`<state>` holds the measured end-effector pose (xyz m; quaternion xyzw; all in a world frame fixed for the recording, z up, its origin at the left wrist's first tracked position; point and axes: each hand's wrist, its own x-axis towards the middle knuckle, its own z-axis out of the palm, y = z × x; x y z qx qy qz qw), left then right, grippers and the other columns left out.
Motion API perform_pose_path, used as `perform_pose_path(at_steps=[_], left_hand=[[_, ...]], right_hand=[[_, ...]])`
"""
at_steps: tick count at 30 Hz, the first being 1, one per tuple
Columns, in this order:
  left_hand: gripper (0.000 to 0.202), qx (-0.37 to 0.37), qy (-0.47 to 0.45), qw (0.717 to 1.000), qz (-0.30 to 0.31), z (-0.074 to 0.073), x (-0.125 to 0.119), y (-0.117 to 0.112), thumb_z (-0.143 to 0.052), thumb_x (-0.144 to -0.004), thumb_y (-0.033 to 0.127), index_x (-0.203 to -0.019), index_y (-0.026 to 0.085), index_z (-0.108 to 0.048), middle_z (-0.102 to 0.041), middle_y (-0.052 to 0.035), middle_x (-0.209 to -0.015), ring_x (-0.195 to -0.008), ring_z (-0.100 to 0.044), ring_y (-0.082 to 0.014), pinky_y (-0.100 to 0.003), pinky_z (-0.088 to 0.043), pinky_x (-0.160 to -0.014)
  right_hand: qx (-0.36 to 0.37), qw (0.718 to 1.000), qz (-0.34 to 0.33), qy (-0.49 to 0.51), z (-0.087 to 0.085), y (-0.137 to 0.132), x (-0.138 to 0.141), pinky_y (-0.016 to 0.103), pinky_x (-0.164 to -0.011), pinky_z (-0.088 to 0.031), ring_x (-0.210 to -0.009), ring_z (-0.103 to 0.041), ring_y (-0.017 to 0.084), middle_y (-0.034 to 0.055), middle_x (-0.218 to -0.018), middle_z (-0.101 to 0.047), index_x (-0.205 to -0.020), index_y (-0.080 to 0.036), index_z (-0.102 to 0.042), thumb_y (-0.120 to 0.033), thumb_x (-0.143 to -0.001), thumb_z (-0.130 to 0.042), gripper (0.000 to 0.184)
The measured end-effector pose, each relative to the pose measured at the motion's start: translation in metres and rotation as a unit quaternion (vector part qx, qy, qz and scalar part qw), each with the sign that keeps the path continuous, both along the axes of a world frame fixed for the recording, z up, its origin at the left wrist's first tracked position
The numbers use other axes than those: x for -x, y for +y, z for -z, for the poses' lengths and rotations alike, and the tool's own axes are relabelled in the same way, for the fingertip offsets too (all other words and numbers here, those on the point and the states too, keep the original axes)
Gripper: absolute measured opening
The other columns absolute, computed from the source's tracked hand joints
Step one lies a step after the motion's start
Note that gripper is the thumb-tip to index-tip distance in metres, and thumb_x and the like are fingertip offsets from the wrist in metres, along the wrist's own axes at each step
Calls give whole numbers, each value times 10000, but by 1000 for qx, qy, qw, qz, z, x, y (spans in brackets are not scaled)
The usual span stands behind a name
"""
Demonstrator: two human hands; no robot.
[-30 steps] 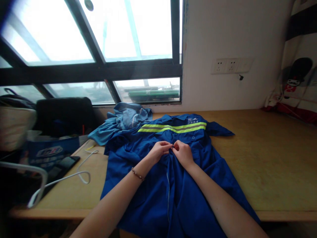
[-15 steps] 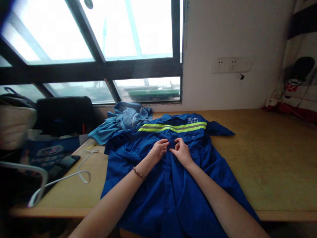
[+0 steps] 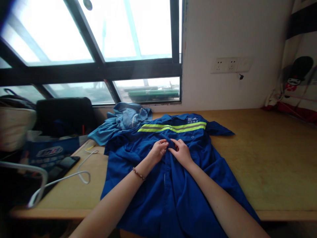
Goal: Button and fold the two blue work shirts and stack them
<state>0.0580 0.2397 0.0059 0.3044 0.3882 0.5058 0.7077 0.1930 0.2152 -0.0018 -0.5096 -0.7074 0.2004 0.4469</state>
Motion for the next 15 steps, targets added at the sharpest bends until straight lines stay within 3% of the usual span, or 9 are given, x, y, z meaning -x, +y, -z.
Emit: perform_pose_path(at_steps=[4,10,15], left_hand=[[369,-20,-19,1000,11,0,-1,0,-685,-496,44,-797,139,-493,-560,3,-666,-572,-545,-84,-186,-401,-536],[396,-38,-14,999,14,4,0,2,-697,-483,68,-799,161,-478,-539,34,-653,-561,-535,-70,-177,-386,-540],[258,-103,95,990,10,12,3,7,-637,-604,136,-807,172,-480,-588,6,-734,-607,-559,-94,-207,-414,-588]], right_hand=[[47,999,-6,-6,8,7,-2,234,-541,-392,-559,-448,107,-9,-675,-473,-999,-185,-612,-359,-702,-573,346],[57,998,5,-4,14,10,-2,244,-574,-414,-602,-493,122,5,-728,-539,-1011,-168,-571,-378,-690,-570,384],[80,996,41,-2,10,9,-3,257,-598,-424,-605,-529,135,11,-705,-553,-1019,-139,-520,-410,-714,-530,408]])
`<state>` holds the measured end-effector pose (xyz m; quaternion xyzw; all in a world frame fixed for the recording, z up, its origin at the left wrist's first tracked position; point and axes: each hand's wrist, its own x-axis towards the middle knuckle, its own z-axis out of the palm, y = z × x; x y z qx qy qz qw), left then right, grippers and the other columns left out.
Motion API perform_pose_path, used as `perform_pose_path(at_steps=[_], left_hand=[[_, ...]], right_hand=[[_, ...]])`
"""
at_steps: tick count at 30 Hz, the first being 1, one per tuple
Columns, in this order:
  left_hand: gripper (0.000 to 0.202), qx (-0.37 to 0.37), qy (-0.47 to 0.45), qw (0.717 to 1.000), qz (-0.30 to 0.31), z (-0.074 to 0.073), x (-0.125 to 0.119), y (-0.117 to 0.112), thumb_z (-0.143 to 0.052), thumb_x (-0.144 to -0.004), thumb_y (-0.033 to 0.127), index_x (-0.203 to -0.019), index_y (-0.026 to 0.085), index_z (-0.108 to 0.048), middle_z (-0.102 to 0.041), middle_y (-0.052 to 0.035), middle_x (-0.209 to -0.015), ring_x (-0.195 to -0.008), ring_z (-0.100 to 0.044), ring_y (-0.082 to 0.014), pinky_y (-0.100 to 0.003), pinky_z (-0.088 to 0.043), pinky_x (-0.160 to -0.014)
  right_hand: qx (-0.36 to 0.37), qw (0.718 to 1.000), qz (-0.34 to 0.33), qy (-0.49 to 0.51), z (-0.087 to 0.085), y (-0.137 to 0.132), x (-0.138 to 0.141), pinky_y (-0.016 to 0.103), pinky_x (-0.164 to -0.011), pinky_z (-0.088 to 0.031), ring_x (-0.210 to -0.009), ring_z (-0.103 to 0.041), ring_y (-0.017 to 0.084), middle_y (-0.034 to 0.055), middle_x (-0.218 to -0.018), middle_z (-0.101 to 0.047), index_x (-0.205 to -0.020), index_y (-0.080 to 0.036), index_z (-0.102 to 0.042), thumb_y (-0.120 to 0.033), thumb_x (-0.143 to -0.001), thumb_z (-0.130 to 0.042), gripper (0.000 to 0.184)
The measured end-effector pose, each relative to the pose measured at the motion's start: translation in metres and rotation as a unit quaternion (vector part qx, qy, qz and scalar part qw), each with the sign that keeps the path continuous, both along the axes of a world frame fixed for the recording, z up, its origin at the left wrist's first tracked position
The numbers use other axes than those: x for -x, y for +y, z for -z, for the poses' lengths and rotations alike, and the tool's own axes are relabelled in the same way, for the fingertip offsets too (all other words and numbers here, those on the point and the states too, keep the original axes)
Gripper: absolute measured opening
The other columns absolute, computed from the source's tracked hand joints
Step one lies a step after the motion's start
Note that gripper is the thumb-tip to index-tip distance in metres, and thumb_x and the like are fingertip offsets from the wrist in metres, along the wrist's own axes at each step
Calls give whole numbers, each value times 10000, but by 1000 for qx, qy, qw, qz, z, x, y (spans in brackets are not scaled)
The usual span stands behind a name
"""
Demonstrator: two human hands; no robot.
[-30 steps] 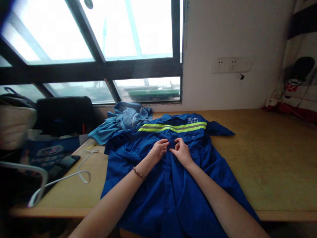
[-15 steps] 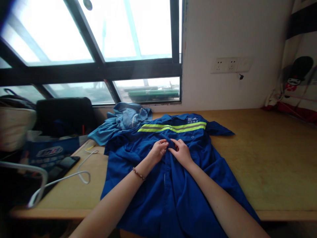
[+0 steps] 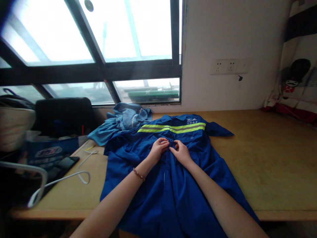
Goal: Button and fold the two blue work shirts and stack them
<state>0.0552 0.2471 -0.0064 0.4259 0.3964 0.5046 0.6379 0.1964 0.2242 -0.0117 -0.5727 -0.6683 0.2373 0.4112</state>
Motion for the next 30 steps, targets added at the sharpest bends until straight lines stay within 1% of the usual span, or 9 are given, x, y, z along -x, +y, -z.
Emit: perform_pose_path(at_steps=[2,5,8,13,17,21,25,28,30], left_hand=[[184,-73,102,992,-7,5,2,2,-567,-649,98,-798,179,-496,-613,-15,-779,-712,-582,-126,-233,-423,-661],[249,-191,259,947,-4,12,4,4,-520,-643,34,-821,208,-524,-625,-25,-854,-868,-566,-167,-275,-402,-775],[280,-260,338,904,8,12,2,2,-530,-666,66,-894,230,-531,-614,-38,-929,-931,-535,-189,-310,-371,-844],[296,-295,367,882,29,5,-2,4,-535,-713,148,-995,240,-534,-589,-54,-1038,-1049,-461,-201,-330,-288,-945],[402,-299,362,881,68,2,-9,18,-584,-689,191,-1084,221,-519,-561,-83,-1109,-1120,-418,-207,-323,-225,-986],[463,-273,338,897,79,-4,-23,39,-651,-618,197,-1065,190,-533,-535,-100,-1155,-1144,-413,-199,-291,-197,-1000],[453,-287,365,882,73,-13,-39,55,-637,-617,162,-1057,172,-527,-537,-101,-1154,-1125,-437,-191,-284,-221,-988],[397,-316,412,854,42,-19,-46,49,-570,-659,98,-1049,153,-525,-556,-132,-1101,-1086,-470,-213,-322,-244,-977],[347,-329,434,839,10,-23,-45,29,-510,-691,68,-1028,151,-536,-559,-147,-1075,-1084,-469,-227,-350,-251,-975]], right_hand=[[-10,998,50,-24,-7,-7,3,272,-615,-426,-643,-546,156,26,-720,-557,-1037,-132,-486,-443,-729,-500,438],[-44,986,108,-122,-18,-29,14,300,-624,-424,-738,-553,205,78,-828,-563,-1084,-134,-442,-498,-709,-503,527],[-31,966,73,-248,-22,-60,28,334,-647,-422,-808,-532,253,124,-888,-558,-1027,-149,-500,-453,-680,-552,464],[-13,942,29,-334,-8,-92,14,429,-785,-387,-1014,-430,321,139,-1126,-513,-1148,-180,-488,-345,-748,-477,432],[-26,939,-36,-341,0,-75,-37,490,-937,-255,-1209,-230,338,54,-1323,-374,-1268,-228,-389,-447,-788,-405,528],[0,944,-70,-323,-8,-30,-72,489,-943,-242,-1220,-236,320,43,-1298,-414,-1222,-268,-448,-499,-734,-477,541],[60,958,38,-278,-15,-2,-55,537,-836,-308,-1063,-419,339,94,-1103,-565,-998,-220,-611,-457,-701,-525,389],[-11,971,97,-220,-10,-1,-34,468,-846,-334,-996,-470,289,110,-977,-614,-851,-177,-660,-299,-699,-539,229],[-63,983,99,-143,-5,-3,-30,413,-870,-344,-985,-488,247,91,-960,-625,-824,-177,-668,-201,-667,-534,208]])
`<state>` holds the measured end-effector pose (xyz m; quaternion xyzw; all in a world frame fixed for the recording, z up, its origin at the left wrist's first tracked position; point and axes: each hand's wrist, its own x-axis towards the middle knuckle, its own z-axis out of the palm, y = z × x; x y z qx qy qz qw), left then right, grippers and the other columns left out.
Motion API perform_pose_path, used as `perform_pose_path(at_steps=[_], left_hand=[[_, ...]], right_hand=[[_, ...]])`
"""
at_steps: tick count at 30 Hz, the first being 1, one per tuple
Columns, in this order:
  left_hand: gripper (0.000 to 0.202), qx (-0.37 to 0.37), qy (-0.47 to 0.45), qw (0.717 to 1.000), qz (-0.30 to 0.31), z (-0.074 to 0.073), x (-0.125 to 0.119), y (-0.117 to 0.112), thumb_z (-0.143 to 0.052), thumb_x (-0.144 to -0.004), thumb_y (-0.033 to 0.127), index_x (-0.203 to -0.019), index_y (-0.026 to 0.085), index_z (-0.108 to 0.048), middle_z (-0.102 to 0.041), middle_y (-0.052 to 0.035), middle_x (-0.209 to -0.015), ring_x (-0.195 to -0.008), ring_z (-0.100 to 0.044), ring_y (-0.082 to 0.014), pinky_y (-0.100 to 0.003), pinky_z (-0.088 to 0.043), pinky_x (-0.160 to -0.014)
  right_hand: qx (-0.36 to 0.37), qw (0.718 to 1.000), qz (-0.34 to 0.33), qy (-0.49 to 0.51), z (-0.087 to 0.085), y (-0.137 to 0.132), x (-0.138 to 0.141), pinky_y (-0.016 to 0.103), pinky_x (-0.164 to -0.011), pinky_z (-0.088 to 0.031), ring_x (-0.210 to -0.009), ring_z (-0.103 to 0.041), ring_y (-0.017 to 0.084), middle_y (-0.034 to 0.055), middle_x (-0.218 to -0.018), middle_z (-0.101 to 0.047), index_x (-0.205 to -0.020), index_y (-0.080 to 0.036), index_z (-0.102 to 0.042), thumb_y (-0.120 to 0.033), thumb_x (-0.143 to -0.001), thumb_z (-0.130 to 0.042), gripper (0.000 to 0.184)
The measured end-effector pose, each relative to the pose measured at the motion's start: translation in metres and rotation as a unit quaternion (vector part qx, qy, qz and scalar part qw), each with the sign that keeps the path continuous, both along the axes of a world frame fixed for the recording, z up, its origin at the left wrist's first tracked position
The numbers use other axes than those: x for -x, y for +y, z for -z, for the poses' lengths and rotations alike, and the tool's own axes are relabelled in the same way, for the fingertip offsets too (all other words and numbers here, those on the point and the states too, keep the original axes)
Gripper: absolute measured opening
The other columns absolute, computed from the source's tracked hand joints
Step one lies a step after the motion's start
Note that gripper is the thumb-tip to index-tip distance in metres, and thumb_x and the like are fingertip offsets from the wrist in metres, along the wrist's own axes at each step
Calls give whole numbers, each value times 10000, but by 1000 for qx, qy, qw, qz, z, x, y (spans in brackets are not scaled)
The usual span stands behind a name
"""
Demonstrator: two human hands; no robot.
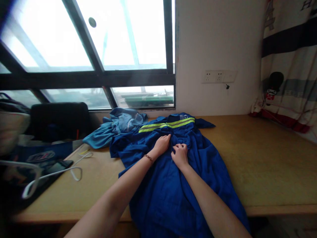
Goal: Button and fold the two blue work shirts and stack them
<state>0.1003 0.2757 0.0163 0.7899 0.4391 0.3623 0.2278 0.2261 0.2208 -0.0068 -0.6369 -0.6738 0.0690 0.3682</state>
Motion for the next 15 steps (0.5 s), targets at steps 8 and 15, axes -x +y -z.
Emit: perform_pose_path(at_steps=[8,15], left_hand=[[607,59,144,986,58,12,54,-186,-678,-586,258,-1165,291,-499,-437,-79,-1280,-1211,-301,-338,-517,-200,-995],[270,50,55,996,47,26,102,-228,-432,-821,227,-976,361,-608,-631,-16,-1012,-1021,-528,-192,-356,-398,-892]], right_hand=[[213,832,-91,504,-4,12,-32,309,-607,-494,-630,-615,183,32,-662,-655,-812,-155,-623,-182,-603,-537,228],[246,816,-100,513,-23,5,-59,317,-594,-514,-607,-628,178,18,-642,-646,-785,-181,-552,-193,-664,-517,127]])
